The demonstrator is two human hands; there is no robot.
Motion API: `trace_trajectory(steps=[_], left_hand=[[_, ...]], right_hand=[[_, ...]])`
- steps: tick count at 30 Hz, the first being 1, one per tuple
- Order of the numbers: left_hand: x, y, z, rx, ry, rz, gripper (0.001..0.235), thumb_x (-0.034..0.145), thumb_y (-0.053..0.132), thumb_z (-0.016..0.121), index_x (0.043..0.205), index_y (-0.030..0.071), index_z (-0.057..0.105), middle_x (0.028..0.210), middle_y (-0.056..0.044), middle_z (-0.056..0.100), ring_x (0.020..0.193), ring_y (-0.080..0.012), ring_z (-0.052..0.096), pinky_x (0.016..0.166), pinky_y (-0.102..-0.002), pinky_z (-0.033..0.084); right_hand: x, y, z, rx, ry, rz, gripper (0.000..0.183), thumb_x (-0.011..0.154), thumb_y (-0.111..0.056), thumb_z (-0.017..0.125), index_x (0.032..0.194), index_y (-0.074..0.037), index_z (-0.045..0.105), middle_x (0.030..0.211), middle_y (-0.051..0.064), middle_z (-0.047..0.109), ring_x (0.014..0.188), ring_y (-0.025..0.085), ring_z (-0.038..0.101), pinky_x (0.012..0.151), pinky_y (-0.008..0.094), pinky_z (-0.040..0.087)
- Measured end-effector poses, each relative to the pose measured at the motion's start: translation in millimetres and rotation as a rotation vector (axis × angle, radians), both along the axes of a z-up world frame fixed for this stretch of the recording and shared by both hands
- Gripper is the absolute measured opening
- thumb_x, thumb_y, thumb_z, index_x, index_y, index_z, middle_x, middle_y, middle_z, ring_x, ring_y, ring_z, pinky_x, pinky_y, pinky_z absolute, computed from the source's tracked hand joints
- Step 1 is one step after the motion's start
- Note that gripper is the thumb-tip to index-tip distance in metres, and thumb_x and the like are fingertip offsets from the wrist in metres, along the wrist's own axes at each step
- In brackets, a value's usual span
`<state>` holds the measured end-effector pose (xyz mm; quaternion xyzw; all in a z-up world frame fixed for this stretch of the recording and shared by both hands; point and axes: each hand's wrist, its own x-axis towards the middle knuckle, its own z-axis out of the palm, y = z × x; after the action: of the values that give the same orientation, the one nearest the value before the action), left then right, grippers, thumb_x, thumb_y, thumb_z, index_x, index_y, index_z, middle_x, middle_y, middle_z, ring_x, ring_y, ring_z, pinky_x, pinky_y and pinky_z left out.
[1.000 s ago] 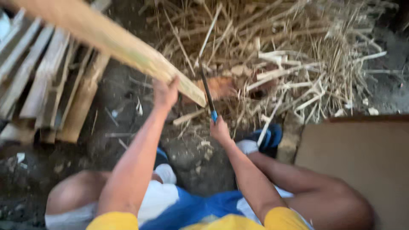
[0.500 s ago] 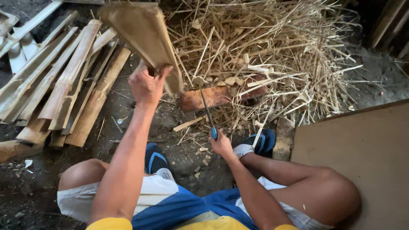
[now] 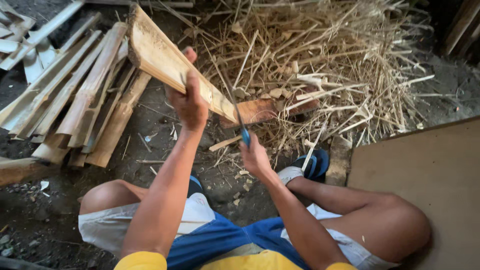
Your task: The person sits on the ground and uses a knife to shave and shape a piece of wood. They repeatedly scrape the surface to remove thin layers and then place the finished piece onto a pile of other shaped wood pieces.
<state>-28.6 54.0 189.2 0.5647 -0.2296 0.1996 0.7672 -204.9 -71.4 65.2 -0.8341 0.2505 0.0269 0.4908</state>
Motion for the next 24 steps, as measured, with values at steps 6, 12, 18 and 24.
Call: trace_trajectory(steps=[6, 12, 18, 24], left_hand=[[-21.7, -6.6, 18.8, -0.038, -0.021, 0.005, 0.045, 0.110, 0.016, 0.045, 0.145, -0.012, 0.043, 0.140, -0.020, 0.063, 0.134, -0.0264, 0.061, 0.122, -0.040, 0.045], [-8.1, 4.8, 37.0, 0.183, 0.015, 0.280, 0.037, 0.111, 0.014, 0.043, 0.123, -0.014, 0.064, 0.125, -0.023, 0.071, 0.121, -0.0307, 0.068, 0.112, -0.040, 0.049], [-26.5, 5.4, 38.0, 0.261, -0.049, 0.355, 0.035, 0.113, 0.010, 0.039, 0.124, -0.014, 0.062, 0.130, -0.024, 0.069, 0.127, -0.0335, 0.064, 0.116, -0.042, 0.044], [-11.1, -0.3, 17.4, 0.235, 0.107, 0.325, 0.030, 0.106, 0.010, 0.042, 0.083, -0.007, 0.052, 0.126, -0.024, 0.073, 0.108, -0.0289, 0.071, 0.101, -0.038, 0.056]], right_hand=[[36.4, 53.1, 78.7, -0.139, -0.344, 0.040, 0.040, 0.100, -0.017, 0.058, 0.134, -0.004, 0.041, 0.075, 0.028, 0.066, 0.067, 0.050, 0.065, 0.057, 0.057, 0.047], [53.0, 54.8, 57.8, -0.127, -0.440, 0.118, 0.038, 0.100, -0.016, 0.059, 0.130, -0.002, 0.040, 0.076, 0.029, 0.065, 0.071, 0.053, 0.063, 0.060, 0.060, 0.046], [81.0, 38.6, 20.3, -0.155, -0.195, 0.037, 0.030, 0.101, -0.021, 0.064, 0.118, -0.002, 0.047, 0.078, 0.029, 0.067, 0.074, 0.052, 0.064, 0.062, 0.058, 0.048], [59.3, 33.4, -18.8, -0.121, -0.195, 0.060, 0.045, 0.093, -0.020, 0.061, 0.131, -0.004, 0.045, 0.081, 0.029, 0.068, 0.077, 0.050, 0.065, 0.064, 0.058, 0.048]])
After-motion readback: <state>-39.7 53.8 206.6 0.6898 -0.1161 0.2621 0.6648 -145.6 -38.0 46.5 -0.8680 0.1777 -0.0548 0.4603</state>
